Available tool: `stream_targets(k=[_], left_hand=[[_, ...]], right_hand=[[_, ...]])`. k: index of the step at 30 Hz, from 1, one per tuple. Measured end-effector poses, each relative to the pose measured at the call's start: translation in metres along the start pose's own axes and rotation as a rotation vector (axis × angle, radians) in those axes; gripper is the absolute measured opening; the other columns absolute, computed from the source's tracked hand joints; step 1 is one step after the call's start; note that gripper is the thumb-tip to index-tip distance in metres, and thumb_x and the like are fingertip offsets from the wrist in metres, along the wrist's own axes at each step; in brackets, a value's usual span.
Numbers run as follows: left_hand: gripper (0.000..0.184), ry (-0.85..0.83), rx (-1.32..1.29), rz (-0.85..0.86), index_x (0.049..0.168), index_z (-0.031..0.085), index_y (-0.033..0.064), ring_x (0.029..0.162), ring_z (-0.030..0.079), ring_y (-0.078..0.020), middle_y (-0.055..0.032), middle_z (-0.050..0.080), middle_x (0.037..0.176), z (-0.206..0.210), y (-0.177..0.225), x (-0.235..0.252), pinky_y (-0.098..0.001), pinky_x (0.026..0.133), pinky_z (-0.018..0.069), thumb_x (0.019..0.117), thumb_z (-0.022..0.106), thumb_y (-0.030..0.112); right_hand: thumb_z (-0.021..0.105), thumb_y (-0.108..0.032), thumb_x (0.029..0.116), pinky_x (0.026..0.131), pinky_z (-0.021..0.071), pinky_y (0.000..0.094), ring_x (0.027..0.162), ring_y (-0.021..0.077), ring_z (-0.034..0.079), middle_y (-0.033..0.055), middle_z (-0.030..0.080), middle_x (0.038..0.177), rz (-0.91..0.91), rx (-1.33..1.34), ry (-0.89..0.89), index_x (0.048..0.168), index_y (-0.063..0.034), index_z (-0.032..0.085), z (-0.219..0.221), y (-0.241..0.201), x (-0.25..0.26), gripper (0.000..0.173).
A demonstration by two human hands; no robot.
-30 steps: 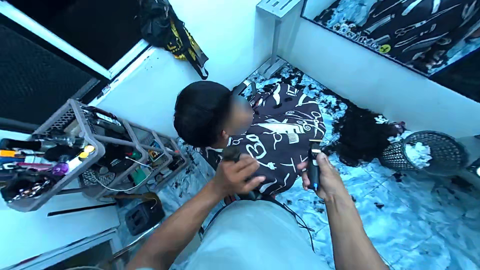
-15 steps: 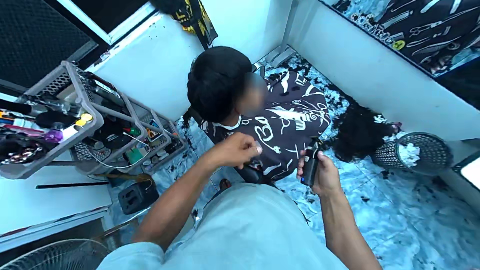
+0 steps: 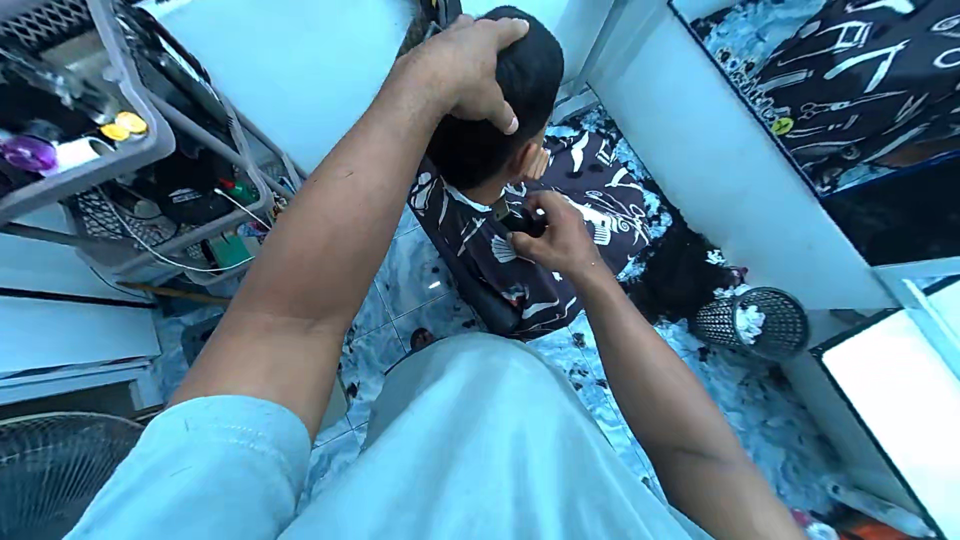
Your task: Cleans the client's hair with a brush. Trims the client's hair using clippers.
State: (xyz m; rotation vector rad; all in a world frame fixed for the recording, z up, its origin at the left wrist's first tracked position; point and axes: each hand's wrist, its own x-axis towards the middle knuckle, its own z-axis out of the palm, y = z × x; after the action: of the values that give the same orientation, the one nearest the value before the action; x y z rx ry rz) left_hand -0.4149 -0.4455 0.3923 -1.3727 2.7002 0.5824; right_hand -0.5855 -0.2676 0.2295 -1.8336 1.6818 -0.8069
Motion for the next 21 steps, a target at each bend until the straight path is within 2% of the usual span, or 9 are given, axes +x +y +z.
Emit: stream_targets(k=[3,4,9,13,14,16,18,19,21], left_hand=[[0.102,-0.007,-0.032,0.005,0.162,0.034,0.0305,0.146,0.041,-0.0364,-0.0135,0.045,0.158,-0.003,-0.006,0.008,-0.0652,0.114,0.0358,0.0755,0.087,0.047],[0.103,-0.01,-0.036,0.008,0.161,0.034,0.0301,0.145,0.043,-0.0354,-0.0122,0.047,0.157,-0.003,-0.008,0.012,-0.0645,0.114,0.0368,0.0751,0.087,0.048],[0.104,-0.042,-0.067,-0.003,0.161,0.033,0.0282,0.142,0.048,-0.0315,-0.0094,0.05,0.155,-0.008,-0.014,0.021,-0.0625,0.113,0.0406,0.0746,0.088,0.047],[0.103,-0.042,-0.076,0.0,0.158,0.038,0.0282,0.139,0.051,-0.0315,-0.0103,0.053,0.152,-0.009,-0.014,0.021,-0.0626,0.112,0.0419,0.072,0.09,0.047],[0.101,-0.036,-0.075,0.0,0.157,0.039,0.0286,0.138,0.052,-0.0335,-0.0123,0.054,0.15,-0.01,-0.013,0.021,-0.0643,0.11,0.0422,0.072,0.089,0.05],[0.102,-0.021,-0.052,-0.017,0.157,0.037,0.0298,0.131,0.057,-0.0367,-0.0153,0.059,0.144,-0.01,-0.014,0.025,-0.0672,0.104,0.0453,0.0733,0.08,0.069],[0.113,-0.023,-0.044,-0.05,0.163,0.027,0.0302,0.132,0.057,-0.0361,-0.0146,0.057,0.147,-0.009,-0.017,0.032,-0.0682,0.104,0.0449,0.0722,0.069,0.082],[0.114,-0.041,-0.06,-0.053,0.163,0.026,0.0299,0.135,0.055,-0.0331,-0.0121,0.056,0.15,-0.01,-0.018,0.035,-0.0666,0.107,0.0438,0.0724,0.069,0.082],[0.103,-0.07,-0.125,-0.027,0.159,0.037,0.0281,0.136,0.054,-0.0302,-0.0101,0.056,0.149,-0.016,-0.017,0.036,-0.0634,0.11,0.0424,0.0751,0.078,0.07]], right_hand=[[0.081,-0.029,0.0826,0.088,0.0599,0.0458,0.108,0.0282,0.068,0.0193,0.055,0.143,-0.041,-0.039,0.012,0.112,-0.0014,0.064,-0.002,0.0,0.015,0.043],[0.081,-0.029,0.0823,0.088,0.06,0.0455,0.108,0.0278,0.068,0.0187,0.053,0.146,-0.037,-0.052,0.016,0.11,-0.002,0.064,-0.004,-0.001,0.019,0.042],[0.081,-0.027,0.0807,0.087,0.0587,0.049,0.109,0.0301,0.067,0.0185,0.054,0.146,-0.045,-0.093,0.018,0.107,-0.0018,0.064,-0.012,-0.003,0.038,0.04],[0.081,-0.028,0.0818,0.091,0.0585,0.0448,0.113,0.0264,0.066,0.0179,0.051,0.149,-0.142,-0.02,0.031,0.111,-0.0025,0.065,-0.018,0.0,0.033,0.041],[0.081,-0.027,0.0831,0.091,0.0587,0.0444,0.115,0.0262,0.065,0.0187,0.047,0.153,-0.195,0.015,0.048,0.112,-0.0024,0.066,-0.021,0.001,0.03,0.042],[0.079,-0.03,0.0835,0.091,0.06,0.0438,0.116,0.0271,0.066,0.0213,0.041,0.157,-0.281,0.034,0.092,0.109,-0.0028,0.066,-0.02,0.002,0.027,0.04],[0.079,-0.032,0.0836,0.093,0.0596,0.0457,0.123,0.0307,0.063,0.0243,0.037,0.16,-0.314,0.048,0.104,0.108,-0.0027,0.068,-0.017,-0.004,0.027,0.04],[0.079,-0.034,0.0836,0.096,0.0583,0.0452,0.128,0.0315,0.06,0.0252,0.036,0.16,-0.322,0.057,0.107,0.106,-0.0027,0.068,-0.013,-0.006,0.028,0.04],[0.079,-0.035,0.0838,0.107,0.0526,0.044,0.142,0.0314,0.049,0.0253,0.037,0.16,-0.32,0.067,0.115,0.105,-0.0032,0.068,-0.005,-0.008,0.031,0.04]])
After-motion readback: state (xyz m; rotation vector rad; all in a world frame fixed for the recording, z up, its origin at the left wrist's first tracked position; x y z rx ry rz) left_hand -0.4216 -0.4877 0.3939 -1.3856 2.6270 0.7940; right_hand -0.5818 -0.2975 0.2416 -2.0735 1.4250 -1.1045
